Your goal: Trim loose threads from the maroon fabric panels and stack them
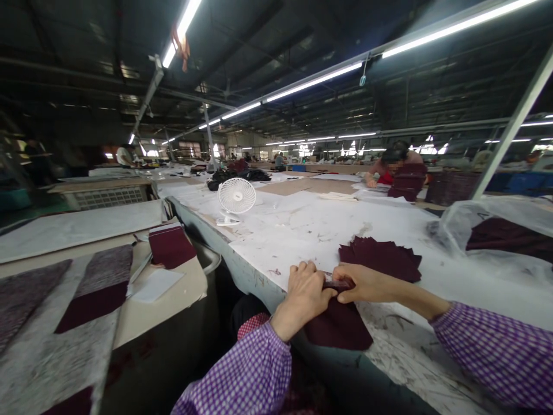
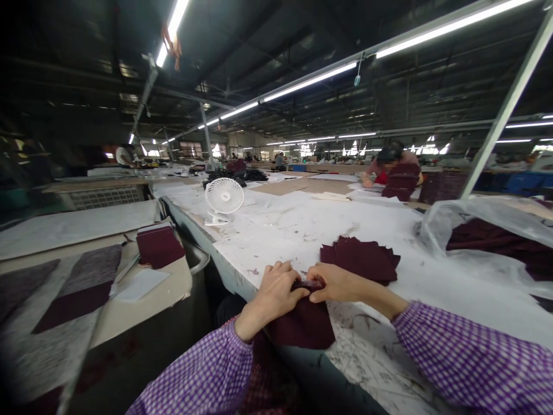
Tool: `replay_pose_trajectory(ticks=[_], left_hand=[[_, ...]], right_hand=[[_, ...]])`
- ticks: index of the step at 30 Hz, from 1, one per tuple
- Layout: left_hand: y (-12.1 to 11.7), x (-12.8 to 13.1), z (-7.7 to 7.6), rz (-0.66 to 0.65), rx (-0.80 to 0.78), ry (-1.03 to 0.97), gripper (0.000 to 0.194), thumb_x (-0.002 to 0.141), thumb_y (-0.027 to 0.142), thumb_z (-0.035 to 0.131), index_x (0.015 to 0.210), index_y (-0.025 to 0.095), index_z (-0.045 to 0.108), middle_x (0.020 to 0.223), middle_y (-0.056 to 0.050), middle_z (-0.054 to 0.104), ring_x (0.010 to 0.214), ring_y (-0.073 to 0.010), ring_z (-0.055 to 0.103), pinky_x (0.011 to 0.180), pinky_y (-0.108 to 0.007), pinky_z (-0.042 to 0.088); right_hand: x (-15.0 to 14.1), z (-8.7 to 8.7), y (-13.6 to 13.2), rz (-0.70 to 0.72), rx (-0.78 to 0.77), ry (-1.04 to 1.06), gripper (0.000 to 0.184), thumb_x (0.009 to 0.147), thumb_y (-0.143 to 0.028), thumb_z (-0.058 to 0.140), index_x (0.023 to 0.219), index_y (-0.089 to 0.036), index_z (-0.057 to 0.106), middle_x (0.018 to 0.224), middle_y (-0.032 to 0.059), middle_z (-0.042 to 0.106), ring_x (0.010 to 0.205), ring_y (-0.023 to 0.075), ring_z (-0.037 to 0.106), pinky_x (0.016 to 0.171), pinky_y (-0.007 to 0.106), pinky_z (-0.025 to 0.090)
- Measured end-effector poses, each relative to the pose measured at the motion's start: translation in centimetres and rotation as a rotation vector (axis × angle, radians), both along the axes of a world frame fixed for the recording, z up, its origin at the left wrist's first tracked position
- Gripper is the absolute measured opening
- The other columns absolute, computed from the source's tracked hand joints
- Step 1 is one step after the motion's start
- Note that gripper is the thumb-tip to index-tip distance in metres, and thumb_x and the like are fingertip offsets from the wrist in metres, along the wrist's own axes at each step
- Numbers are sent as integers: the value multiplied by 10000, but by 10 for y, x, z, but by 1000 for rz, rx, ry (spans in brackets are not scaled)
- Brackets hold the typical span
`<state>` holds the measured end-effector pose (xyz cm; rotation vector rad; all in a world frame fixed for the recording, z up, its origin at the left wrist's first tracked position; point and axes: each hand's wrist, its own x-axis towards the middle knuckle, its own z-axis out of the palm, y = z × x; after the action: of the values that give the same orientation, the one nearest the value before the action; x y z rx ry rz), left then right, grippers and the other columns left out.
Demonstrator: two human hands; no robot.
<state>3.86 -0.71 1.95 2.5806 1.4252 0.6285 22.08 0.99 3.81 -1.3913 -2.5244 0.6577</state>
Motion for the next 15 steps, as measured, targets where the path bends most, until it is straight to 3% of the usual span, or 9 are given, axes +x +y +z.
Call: replay_pose_trajectory(ticks=[4, 9, 15], left_hand=[[7, -10, 4, -4, -39, -22, 282, 815, 444, 582, 898, 184, 651, 969, -71, 640, 1011, -277, 514, 874, -457, 378], [15, -17, 12, 2, -93, -96, 303, 809, 373, 609, 1043, 182, 628, 988, -47, 672, 995, -240, 554, 902, -404, 387], [23, 10, -10, -61, -51, -104, 177, 831, 193, 559, 928, 201, 707, 935, -40, 679, 925, -209, 594, 822, -305, 445]], right_hand=[[1, 2, 0, -7, 4, -34, 183, 707, -315, 608, 712, -172, 494, 671, -27, 470, 628, 120, 420, 538, 233, 289], [1, 2, 6, 33, -50, -29, 189, 741, -342, 582, 710, -169, 514, 633, -39, 453, 595, 110, 409, 512, 228, 262], [16, 3, 12, 6, 60, -57, 158, 769, -323, 559, 774, -168, 586, 638, -23, 546, 593, 123, 478, 529, 228, 319]])
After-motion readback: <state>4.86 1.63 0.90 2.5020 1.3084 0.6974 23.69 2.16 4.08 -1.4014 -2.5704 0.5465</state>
